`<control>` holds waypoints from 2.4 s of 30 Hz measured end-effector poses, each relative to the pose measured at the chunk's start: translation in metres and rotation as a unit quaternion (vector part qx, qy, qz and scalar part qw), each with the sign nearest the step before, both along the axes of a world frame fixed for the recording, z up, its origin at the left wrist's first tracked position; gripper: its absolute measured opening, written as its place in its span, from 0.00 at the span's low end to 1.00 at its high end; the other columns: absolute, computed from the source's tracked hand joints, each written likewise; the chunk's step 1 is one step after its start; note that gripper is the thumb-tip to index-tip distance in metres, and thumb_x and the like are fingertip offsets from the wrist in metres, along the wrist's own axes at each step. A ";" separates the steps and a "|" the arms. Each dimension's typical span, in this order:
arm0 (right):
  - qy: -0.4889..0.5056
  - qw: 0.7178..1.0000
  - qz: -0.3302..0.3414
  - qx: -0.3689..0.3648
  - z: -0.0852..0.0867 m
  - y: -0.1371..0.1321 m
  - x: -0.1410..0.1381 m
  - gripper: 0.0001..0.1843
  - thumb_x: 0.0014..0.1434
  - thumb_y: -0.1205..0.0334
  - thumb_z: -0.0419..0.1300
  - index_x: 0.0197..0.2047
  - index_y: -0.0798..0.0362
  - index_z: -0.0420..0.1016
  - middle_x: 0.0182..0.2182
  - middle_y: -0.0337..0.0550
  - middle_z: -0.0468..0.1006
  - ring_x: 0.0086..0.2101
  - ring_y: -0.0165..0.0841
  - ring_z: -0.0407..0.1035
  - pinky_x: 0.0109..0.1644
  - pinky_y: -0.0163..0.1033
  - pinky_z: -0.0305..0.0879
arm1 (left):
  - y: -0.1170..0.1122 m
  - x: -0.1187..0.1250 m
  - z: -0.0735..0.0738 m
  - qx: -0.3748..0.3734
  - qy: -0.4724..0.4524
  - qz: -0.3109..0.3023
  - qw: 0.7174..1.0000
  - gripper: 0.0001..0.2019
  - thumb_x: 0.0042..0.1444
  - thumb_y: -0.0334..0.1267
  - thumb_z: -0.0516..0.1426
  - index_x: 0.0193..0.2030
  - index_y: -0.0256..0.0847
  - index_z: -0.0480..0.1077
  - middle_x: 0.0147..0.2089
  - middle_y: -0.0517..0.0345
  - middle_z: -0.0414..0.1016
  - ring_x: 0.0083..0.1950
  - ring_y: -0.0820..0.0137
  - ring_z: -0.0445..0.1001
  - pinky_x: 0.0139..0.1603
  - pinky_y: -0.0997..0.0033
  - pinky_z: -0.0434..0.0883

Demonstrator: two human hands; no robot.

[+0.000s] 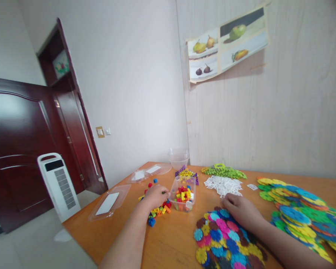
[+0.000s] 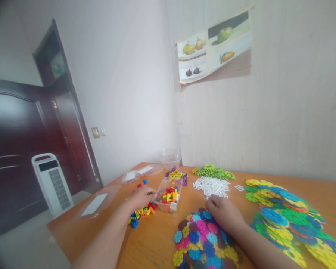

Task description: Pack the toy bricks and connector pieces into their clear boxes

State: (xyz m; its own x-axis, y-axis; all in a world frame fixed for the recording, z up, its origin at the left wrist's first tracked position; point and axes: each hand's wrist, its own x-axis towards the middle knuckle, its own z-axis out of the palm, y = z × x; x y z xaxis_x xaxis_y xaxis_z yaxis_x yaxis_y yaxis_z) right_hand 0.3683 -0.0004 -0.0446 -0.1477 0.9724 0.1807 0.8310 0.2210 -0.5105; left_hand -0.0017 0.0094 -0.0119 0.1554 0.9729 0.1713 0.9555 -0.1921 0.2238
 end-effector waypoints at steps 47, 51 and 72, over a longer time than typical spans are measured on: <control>0.009 1.000 -0.015 0.000 0.003 -0.004 -0.005 0.18 0.63 0.51 0.48 0.27 0.50 0.67 0.25 0.40 0.76 0.28 0.33 0.69 0.30 0.35 0.49 | 0.069 -0.055 0.002 0.034 -0.159 0.131 0.978 0.20 0.53 0.29 0.53 0.53 0.39 0.72 0.60 0.49 0.73 0.62 0.66 0.68 0.62 0.71 0.61; 0.011 1.000 -0.024 0.003 0.004 -0.006 -0.006 0.18 0.63 0.51 0.48 0.26 0.50 0.66 0.25 0.40 0.76 0.28 0.32 0.68 0.30 0.35 0.49 | 0.078 -0.050 0.000 0.020 -0.109 0.138 0.984 0.13 0.50 0.28 0.57 0.43 0.41 0.76 0.52 0.49 0.77 0.53 0.63 0.73 0.56 0.69 0.64; 0.011 1.000 -0.012 0.005 0.008 -0.006 -0.006 0.19 0.63 0.50 0.48 0.26 0.51 0.66 0.24 0.40 0.76 0.28 0.33 0.68 0.30 0.36 0.49 | -0.003 0.027 0.063 0.101 -0.447 0.045 0.887 0.21 0.58 0.44 0.54 0.55 0.38 0.72 0.52 0.50 0.79 0.52 0.64 0.75 0.55 0.65 0.68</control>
State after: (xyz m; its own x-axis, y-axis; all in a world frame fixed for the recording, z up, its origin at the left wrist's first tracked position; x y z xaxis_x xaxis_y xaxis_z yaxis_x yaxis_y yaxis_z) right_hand 0.3622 -0.0068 -0.0370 -0.1209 0.9737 0.1932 0.8242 0.2069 -0.5271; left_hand 0.0249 0.0066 0.0510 -0.2078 0.9094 0.3601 0.4263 -0.2472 0.8701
